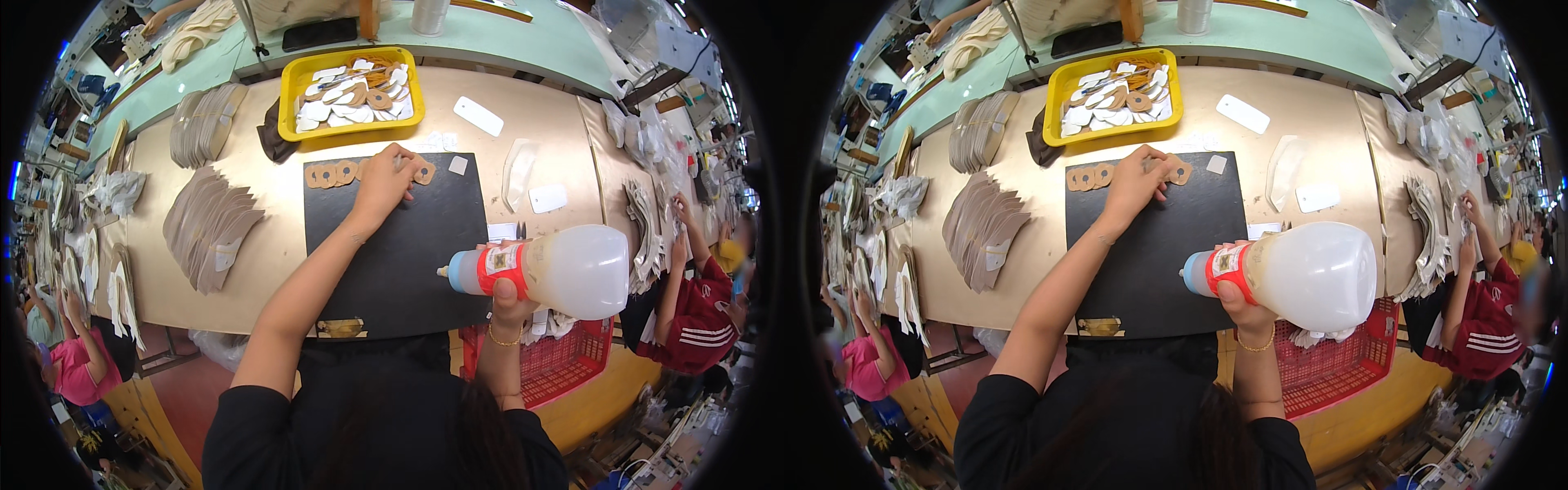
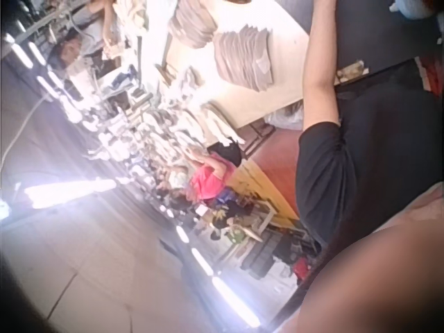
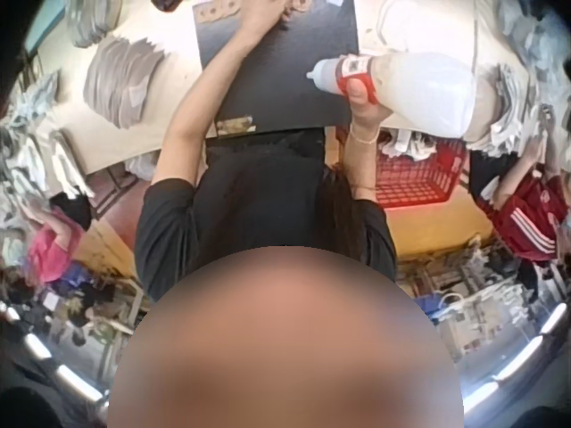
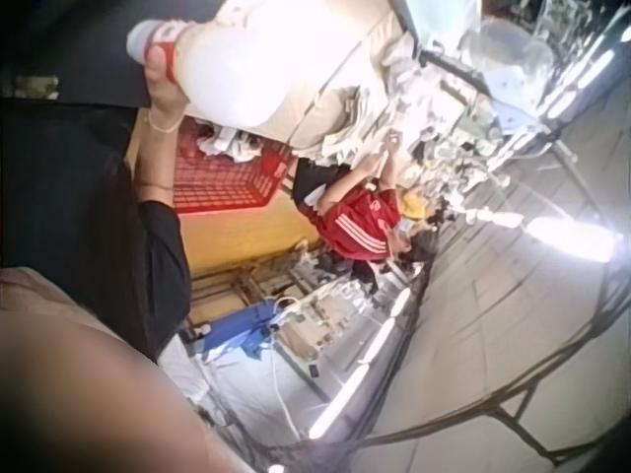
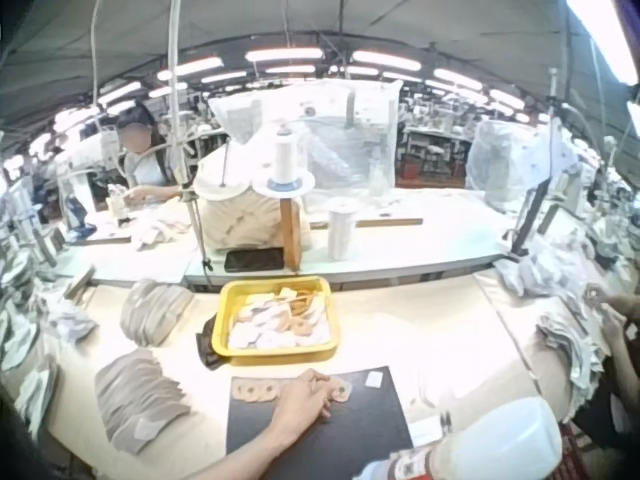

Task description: The person applies glue from a squeeze bottle to small brown fabric pieces arranged on a black mat, then places a white fabric piece on top and presses it down. The person also uses a pen-like tool to trace or mark the white fabric piece.

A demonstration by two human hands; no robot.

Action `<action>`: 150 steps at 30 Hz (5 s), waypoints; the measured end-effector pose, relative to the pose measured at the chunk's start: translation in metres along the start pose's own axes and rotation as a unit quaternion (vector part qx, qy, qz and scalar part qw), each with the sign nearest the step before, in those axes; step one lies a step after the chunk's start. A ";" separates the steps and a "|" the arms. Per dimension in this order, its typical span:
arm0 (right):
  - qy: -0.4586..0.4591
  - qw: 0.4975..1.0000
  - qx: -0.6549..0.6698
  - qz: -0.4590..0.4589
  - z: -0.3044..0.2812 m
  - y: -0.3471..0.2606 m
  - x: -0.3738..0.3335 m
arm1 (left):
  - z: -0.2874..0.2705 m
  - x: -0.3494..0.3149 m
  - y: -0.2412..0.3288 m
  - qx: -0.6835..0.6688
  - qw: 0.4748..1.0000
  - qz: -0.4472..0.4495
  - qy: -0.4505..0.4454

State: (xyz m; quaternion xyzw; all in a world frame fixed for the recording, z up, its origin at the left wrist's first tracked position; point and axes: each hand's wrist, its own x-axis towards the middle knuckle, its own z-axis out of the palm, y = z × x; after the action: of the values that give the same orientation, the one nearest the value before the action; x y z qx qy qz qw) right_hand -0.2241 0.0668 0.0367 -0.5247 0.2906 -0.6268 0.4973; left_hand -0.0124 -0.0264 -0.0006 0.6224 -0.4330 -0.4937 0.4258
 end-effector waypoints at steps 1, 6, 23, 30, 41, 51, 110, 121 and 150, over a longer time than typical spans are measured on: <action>0.008 1.000 -0.006 0.000 -0.001 -0.001 0.000 | -0.003 -0.002 -0.001 -0.050 0.999 0.004 -0.003; 0.036 0.999 -0.026 -0.002 0.002 -0.001 0.010 | -0.019 -0.036 -0.004 -0.269 0.960 -0.054 -0.052; -0.009 0.992 -0.111 -0.053 0.033 0.007 0.031 | -0.016 -0.092 0.023 -0.252 0.962 -0.056 -0.087; -0.011 0.985 -0.151 -0.082 0.028 0.011 0.033 | -0.020 -0.094 0.024 -0.253 0.958 -0.073 -0.111; -0.028 0.996 -0.078 -0.041 0.024 0.003 0.019 | -0.019 -0.092 0.020 -0.271 0.957 -0.063 -0.083; -0.056 0.996 -0.061 -0.043 0.023 0.010 0.016 | -0.017 -0.097 0.024 -0.250 0.964 -0.049 -0.072; 0.009 0.979 -0.171 -0.108 0.035 -0.001 0.033 | -0.027 -0.109 0.034 -0.118 0.983 -0.054 -0.129; -0.033 0.994 -0.090 -0.059 0.034 -0.006 0.020 | -0.033 -0.107 0.038 -0.142 0.987 -0.041 -0.067; -0.021 0.999 0.026 -0.016 0.018 0.003 0.010 | -0.082 -0.031 -0.019 -0.059 0.992 -0.076 0.082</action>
State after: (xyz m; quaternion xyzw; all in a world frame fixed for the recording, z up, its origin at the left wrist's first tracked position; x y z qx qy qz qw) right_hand -0.2056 0.0593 0.0426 -0.5291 0.2552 -0.6308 0.5070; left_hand 0.0658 0.0172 0.0008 0.6660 -0.3180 -0.4966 0.4568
